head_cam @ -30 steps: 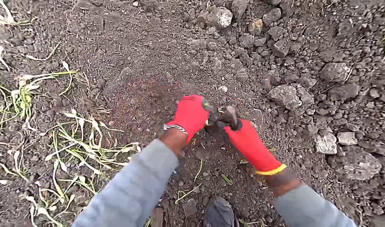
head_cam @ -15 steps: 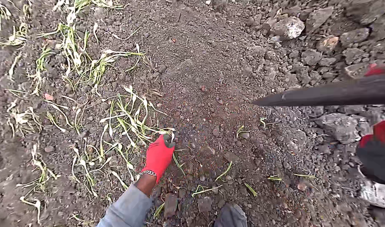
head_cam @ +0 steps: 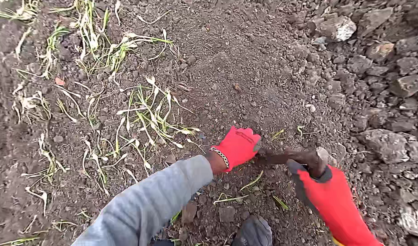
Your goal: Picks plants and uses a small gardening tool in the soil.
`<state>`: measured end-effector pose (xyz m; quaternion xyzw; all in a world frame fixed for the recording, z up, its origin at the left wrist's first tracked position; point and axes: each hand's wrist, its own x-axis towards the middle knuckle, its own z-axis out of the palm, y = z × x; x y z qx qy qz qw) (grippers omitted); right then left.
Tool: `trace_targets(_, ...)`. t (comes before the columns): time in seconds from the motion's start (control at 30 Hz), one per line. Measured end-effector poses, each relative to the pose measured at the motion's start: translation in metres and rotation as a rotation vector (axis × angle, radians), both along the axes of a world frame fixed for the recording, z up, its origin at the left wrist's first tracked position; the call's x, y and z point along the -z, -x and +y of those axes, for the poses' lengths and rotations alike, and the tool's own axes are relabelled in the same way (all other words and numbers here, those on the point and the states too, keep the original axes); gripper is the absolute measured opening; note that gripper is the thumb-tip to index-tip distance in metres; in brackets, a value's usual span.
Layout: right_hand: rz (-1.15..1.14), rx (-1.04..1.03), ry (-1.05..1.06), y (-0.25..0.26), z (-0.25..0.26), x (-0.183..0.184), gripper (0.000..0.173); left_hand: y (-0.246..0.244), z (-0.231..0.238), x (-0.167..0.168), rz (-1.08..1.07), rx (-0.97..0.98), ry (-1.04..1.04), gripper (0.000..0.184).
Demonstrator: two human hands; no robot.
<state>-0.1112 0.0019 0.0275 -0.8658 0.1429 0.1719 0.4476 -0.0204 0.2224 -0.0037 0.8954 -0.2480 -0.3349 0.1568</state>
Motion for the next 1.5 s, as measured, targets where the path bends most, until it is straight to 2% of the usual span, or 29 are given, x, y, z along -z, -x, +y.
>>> trace_targets(0.07, 0.096, 0.024, 0.044, 0.002, 0.006, 0.021, 0.033, -0.006, 0.045, -0.006, -0.207, -0.248, 0.05, 0.031)
trace_targets(0.13, 0.128, 0.01, 0.092, -0.012, 0.015, 0.007, 0.036, -0.005, 0.098, -0.005, -0.225, -0.399, -0.131, 0.034)
trace_targets(0.17, 0.077, 0.02, 0.082, -0.019, 0.019, -0.014, 0.036, 0.0, 0.122, 0.003, -0.183, -0.413, -0.217, 0.037)
trace_targets(0.23, -0.107, 0.087, -0.094, -0.037, 0.026, -0.069, 0.03, 0.021, 0.146, 0.018, -0.128, -0.367, -0.284, 0.047)
trace_targets(0.27, -0.209, 0.135, -0.203, -0.048, 0.031, -0.088, 0.025, 0.019, 0.148, 0.02, -0.11, -0.351, -0.295, 0.051)
trace_targets(0.33, -0.281, 0.139, -0.294, -0.059, 0.054, -0.115, 0.011, 0.014, 0.138, 0.018, -0.067, -0.346, -0.313, 0.05)
trace_targets(0.37, -0.263, 0.069, -0.278, -0.063, 0.07, -0.117, 0.016, 0.009, 0.13, 0.017, -0.057, -0.328, -0.32, 0.05)
trace_targets(0.43, -0.18, -0.121, -0.14, -0.064, 0.1, -0.082, 0.029, -0.003, 0.124, 0.013, -0.059, -0.257, -0.335, 0.05)
trace_targets(0.53, 0.019, -0.227, -0.058, -0.044, 0.123, -0.001, 0.025, 0.0, 0.126, 0.012, -0.069, -0.202, -0.317, 0.049)
trace_targets(0.6, 0.072, -0.232, -0.019, -0.037, 0.123, 0.011, 0.031, 0.005, 0.126, 0.011, -0.063, -0.215, -0.301, 0.047)
trace_targets(0.67, 0.067, -0.221, 0.004, -0.035, 0.112, -0.009, 0.036, 0.006, 0.129, 0.01, -0.022, -0.25, -0.296, 0.045)
trace_targets(0.77, -0.012, -0.143, -0.03, -0.04, 0.104, -0.057, 0.033, 0.0, 0.143, 0.008, 0.035, -0.378, -0.255, 0.047)
trace_targets(0.87, -0.004, -0.031, -0.123, -0.039, 0.101, -0.089, 0.028, 0.01, 0.151, 0.004, -0.031, -0.486, -0.057, 0.036)
trace_targets(0.93, -0.11, -0.012, -0.108, -0.046, 0.1, -0.128, 0.023, 0.019, 0.164, -0.01, -0.098, -0.538, 0.107, 0.031)
trace_targets(1.0, -0.28, -0.116, -0.085, -0.043, 0.074, -0.173, 0.014, 0.041, 0.178, -0.022, -0.138, -0.581, 0.244, 0.026)
trace_targets(1.07, -0.368, -0.338, -0.042, -0.038, 0.032, -0.2, 0.019, 0.061, 0.189, -0.026, -0.144, -0.596, 0.297, 0.022)
trace_targets(1.1, -0.416, -0.336, -0.044, -0.04, 0.041, -0.199, 0.019, 0.065, 0.194, -0.028, -0.157, -0.579, 0.278, 0.022)
trace_targets(1.13, -0.501, -0.297, -0.111, -0.052, 0.062, -0.178, 0.018, 0.064, 0.198, -0.033, -0.175, -0.556, 0.244, 0.022)
trace_targets(1.17, -0.57, -0.601, -0.25, -0.078, 0.062, -0.136, 0.012, 0.059, 0.202, -0.04, -0.195, -0.528, 0.206, 0.023)
trace_targets(1.2, -0.635, -0.536, -0.225, -0.084, 0.095, -0.09, 0.009, 0.048, 0.203, -0.051, -0.237, -0.498, 0.171, 0.025)
trace_targets(1.23, -0.29, -0.47, 0.005, -0.077, 0.133, -0.076, 0.011, 0.035, 0.202, -0.061, -0.309, -0.463, 0.143, 0.027)
trace_targets(1.27, -0.055, -0.393, 0.111, -0.062, 0.162, -0.045, 0.017, 0.023, 0.195, -0.07, -0.382, -0.425, 0.103, 0.028)
trace_targets(1.33, 0.096, -0.383, 0.173, -0.019, 0.163, 0.009, 0.029, 0.009, 0.159, -0.075, -0.418, -0.349, -0.012, 0.021)
trace_targets(1.37, 0.103, -0.382, 0.167, -0.01, 0.154, 0.014, 0.03, 0.008, 0.134, -0.064, -0.369, -0.279, -0.063, 0.019)
trace_targets(1.43, 0.092, -0.311, 0.132, -0.004, 0.136, -0.018, 0.025, 0.027, 0.087, -0.025, -0.182, -0.068, -0.095, 0.013)
trace_targets(1.5, -0.007, -0.247, 0.122, -0.004, 0.119, -0.05, 0.024, 0.035, 0.069, -0.002, -0.041, 0.059, -0.081, 0.019)
